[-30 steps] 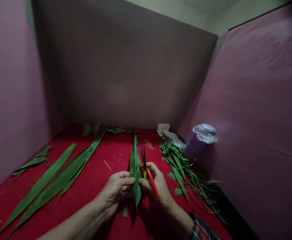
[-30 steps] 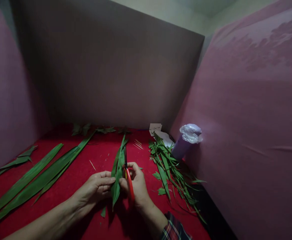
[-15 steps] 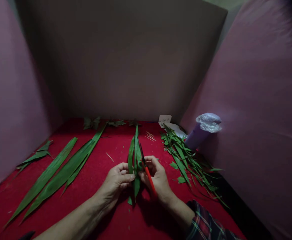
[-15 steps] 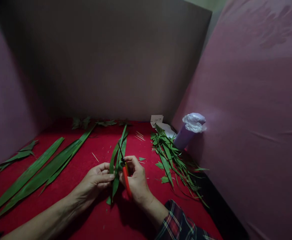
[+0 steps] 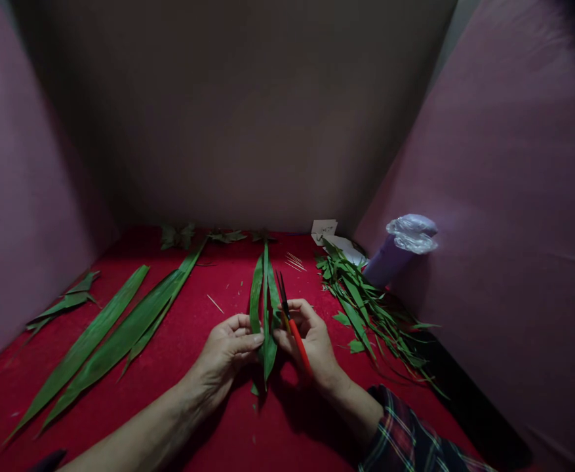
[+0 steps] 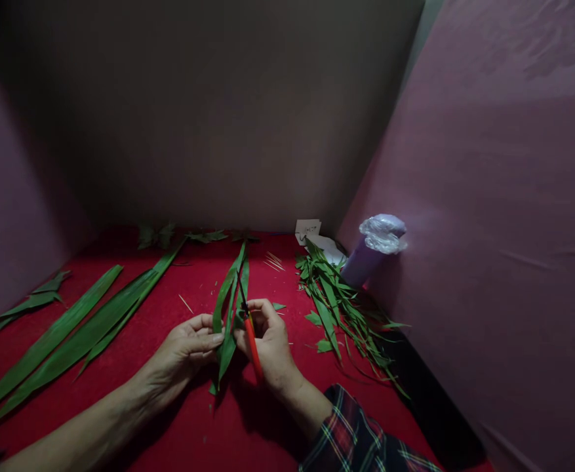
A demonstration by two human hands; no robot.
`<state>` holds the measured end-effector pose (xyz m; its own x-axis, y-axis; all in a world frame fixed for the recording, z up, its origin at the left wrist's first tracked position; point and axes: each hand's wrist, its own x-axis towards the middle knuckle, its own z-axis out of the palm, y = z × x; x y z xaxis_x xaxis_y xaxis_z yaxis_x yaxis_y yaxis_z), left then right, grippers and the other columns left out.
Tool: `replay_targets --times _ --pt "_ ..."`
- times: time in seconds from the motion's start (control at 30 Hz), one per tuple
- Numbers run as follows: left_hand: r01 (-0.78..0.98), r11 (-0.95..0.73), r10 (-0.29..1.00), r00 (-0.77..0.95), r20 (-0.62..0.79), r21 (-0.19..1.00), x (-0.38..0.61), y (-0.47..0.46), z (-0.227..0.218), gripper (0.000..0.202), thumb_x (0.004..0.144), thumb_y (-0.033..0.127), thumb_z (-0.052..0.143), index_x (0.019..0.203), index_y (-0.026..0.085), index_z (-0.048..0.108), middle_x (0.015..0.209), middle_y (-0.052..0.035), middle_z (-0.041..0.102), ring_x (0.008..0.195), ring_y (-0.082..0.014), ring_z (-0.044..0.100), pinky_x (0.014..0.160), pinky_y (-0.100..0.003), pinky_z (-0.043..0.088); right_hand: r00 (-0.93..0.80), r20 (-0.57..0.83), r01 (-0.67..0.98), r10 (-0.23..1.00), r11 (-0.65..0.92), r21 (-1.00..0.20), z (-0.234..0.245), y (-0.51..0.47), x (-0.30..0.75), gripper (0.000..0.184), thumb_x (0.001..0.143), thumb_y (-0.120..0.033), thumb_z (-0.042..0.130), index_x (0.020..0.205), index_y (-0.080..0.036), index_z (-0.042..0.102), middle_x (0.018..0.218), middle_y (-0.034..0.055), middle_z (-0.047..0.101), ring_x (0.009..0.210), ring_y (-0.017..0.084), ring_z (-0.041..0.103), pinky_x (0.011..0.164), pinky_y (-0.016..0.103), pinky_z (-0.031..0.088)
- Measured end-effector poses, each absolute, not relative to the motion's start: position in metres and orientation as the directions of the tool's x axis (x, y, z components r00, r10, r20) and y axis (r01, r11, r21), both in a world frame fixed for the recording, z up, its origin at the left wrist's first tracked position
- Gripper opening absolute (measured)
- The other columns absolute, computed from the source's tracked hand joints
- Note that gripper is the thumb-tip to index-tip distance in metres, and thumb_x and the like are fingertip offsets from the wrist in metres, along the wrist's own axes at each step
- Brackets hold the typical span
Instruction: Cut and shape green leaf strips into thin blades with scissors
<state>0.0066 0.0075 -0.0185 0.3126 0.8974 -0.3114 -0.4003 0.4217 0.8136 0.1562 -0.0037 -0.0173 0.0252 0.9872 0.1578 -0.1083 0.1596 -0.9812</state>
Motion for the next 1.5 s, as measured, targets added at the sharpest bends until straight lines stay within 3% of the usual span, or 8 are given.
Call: replay_targets --times 0.63,1.17,1.5 --pt "-0.355 0.327 0.940 0.215 -0.264 0.876 0.008 0.005 -0.013 0.028 0.055 0.020 0.077 0.075 0.013 0.058 0.067 -0.0039 0.068 0.056 -0.0143 0.063 0.053 -0.023 0.048 0.043 0.181 -0.084 0.983 0.184 -0.979 -0.021 -0.005 0.159 0.034 0.063 -0.027 0.071 0.090 -0.022 0.051 0.070 -0.0019 0.059 0.059 0.012 0.056 0.054 0.022 0.046" --pt "-0.312 0.268 0.942 0.282 -0.181 0.911 0.006 0.007 -0.020 0.026 0.062 0.018 0.073 0.082 0.014 0.057 0.069 -0.0025 0.067 0.055 -0.0123 0.061 0.049 -0.022 0.046 0.049 0.207 -0.083 0.977 0.211 -0.974 -0.021 -0.004 0.159 0.032 0.064 -0.023 0.070 0.088 -0.021 0.050 0.069 -0.0030 0.058 0.059 0.011 0.055 0.052 0.020 0.043" --pt "-0.362 0.312 0.927 0.319 -0.197 0.879 0.007 0.008 -0.016 0.035 0.054 0.016 0.077 0.083 0.013 0.057 0.072 -0.0049 0.068 0.060 -0.0153 0.063 0.054 -0.025 0.048 0.036 0.256 -0.057 0.966 0.258 -0.964 -0.030 -0.002 0.161 0.030 0.067 -0.014 0.063 0.092 -0.021 0.049 0.072 -0.0029 0.058 0.065 0.011 0.056 0.057 0.020 0.044"
